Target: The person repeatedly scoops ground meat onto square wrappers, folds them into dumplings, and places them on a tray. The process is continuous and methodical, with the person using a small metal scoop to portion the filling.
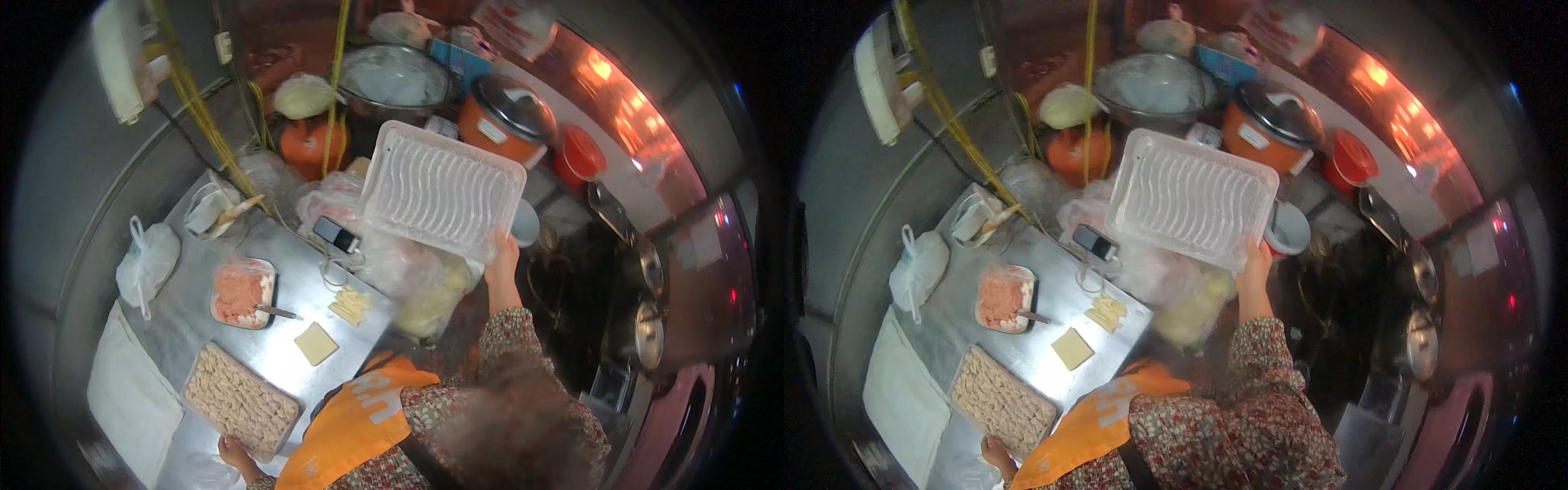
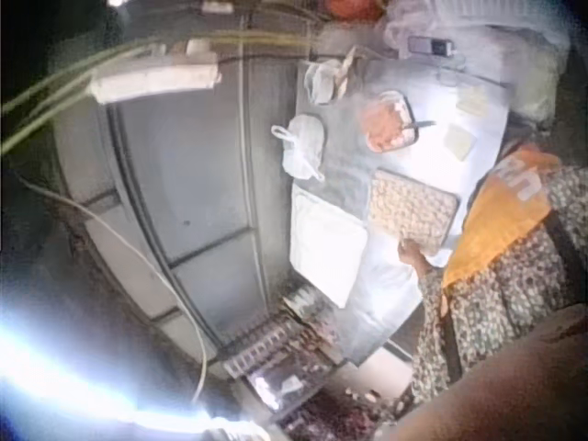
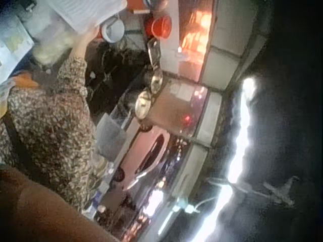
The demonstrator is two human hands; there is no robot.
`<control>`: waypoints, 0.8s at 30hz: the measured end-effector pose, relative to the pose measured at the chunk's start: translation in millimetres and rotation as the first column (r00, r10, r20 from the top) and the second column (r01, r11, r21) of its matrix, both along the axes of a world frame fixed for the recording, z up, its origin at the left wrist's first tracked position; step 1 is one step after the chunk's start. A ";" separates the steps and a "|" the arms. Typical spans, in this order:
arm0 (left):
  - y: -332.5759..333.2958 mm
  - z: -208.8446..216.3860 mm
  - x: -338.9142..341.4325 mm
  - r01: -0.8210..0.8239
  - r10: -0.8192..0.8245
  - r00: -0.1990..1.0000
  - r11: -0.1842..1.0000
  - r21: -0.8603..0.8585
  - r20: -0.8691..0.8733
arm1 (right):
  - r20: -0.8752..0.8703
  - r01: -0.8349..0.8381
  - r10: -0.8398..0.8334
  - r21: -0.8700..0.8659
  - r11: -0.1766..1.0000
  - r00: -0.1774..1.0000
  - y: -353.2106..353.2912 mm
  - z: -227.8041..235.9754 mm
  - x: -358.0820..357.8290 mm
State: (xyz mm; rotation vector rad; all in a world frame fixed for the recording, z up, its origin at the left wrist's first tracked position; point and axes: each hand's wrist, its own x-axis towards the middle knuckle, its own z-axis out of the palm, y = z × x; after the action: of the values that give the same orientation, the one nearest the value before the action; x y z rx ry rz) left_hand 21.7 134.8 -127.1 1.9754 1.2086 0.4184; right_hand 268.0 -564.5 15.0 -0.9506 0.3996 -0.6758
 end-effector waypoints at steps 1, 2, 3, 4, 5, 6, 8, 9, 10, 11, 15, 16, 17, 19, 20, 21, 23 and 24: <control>7.8 -7.6 -4.8 0.059 -0.052 0.996 0.994 0.093 -0.068 | -0.063 0.064 -0.064 -0.001 0.998 0.996 -5.3 -3.9 -13.9; 17.1 -15.5 -3.7 0.112 -0.076 0.978 0.977 0.184 -0.193 | -0.056 0.127 -0.127 -0.015 0.992 0.990 -10.0 -6.0 -29.6; 23.8 -25.2 -4.3 0.078 -0.060 0.991 0.985 0.152 -0.122 | -0.051 0.190 -0.191 -0.017 0.982 0.980 -15.0 -8.6 -45.1; 28.8 -38.2 -1.7 0.034 -0.023 0.996 0.991 0.129 -0.083 | -0.067 0.261 -0.262 -0.021 0.965 0.963 -21.0 -10.7 -60.0; 36.5 -47.6 -3.1 0.003 0.006 0.998 0.991 0.132 -0.067 | -0.176 0.345 -0.344 -0.028 0.938 0.922 -28.1 -8.9 -77.6; 45.8 -57.1 -3.7 0.018 -0.012 0.999 0.982 0.190 -0.033 | -0.162 0.362 -0.372 -0.091 0.928 0.914 -33.4 -8.7 -98.6; 61.6 -81.1 3.9 -0.034 0.051 0.993 0.988 0.148 -0.108 | -0.115 0.455 -0.534 -0.397 0.797 0.837 -36.9 -10.9 -136.0; 68.6 -88.3 5.5 0.014 -0.005 0.996 0.994 0.110 -0.086 | 0.000 0.463 -0.733 -0.776 0.429 0.680 -36.1 -9.2 -151.3; 78.3 -93.3 11.1 0.063 -0.058 0.996 0.995 0.077 -0.064 | 0.130 0.271 -0.842 -0.962 0.020 0.524 -33.7 -9.8 -167.1; 81.8 -101.0 16.3 0.045 -0.012 0.979 0.987 0.157 -0.204 | 0.195 0.051 -0.737 -0.976 -0.213 0.647 -37.2 -2.4 -189.7; 96.5 -101.5 26.1 0.063 -0.033 0.980 0.987 0.150 -0.195 | 0.181 -0.202 -0.685 -0.875 -0.439 0.705 -30.9 5.8 -244.9; 97.2 -100.5 29.3 0.076 -0.048 0.981 0.987 0.141 -0.189 | 0.257 -0.141 -0.720 -0.886 -0.443 0.645 -31.0 8.5 -254.2; 96.9 -100.1 30.8 0.078 -0.052 0.981 0.988 0.132 -0.185 | 0.340 -0.096 -0.763 -0.882 -0.462 0.550 -27.0 6.9 -260.4; 97.3 -99.1 33.9 0.087 -0.063 0.981 0.988 0.124 -0.185 | 0.326 -0.146 -0.732 -0.854 -0.500 0.598 -33.7 13.4 -272.2; 98.3 -98.9 34.3 0.096 -0.072 0.980 0.988 0.123 -0.185 | 0.339 -0.152 -0.703 -0.831 -0.536 0.625 -35.0 15.6 -279.5; 98.4 -99.9 36.3 0.103 -0.080 0.980 0.987 0.123 -0.183 | 0.361 -0.154 -0.735 -0.834 -0.530 0.575 -42.4 21.2 -283.9; 99.8 -101.9 37.8 0.118 -0.095 0.980 0.985 0.125 -0.177 | 0.329 -0.152 -0.821 -0.885 -0.441 0.466 -50.8 23.3 -293.7; 99.7 -103.8 38.1 0.121 -0.098 0.980 0.985 0.122 -0.174 | 0.325 -0.140 -0.843 -0.898 -0.418 0.430 -54.8 22.8 -296.1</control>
State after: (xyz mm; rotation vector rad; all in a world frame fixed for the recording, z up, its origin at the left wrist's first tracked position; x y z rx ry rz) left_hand 59.8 234.5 -230.9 2.2167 1.1933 0.2871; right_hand -28.1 -619.2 37.7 -2.8921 1.0871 -1.6354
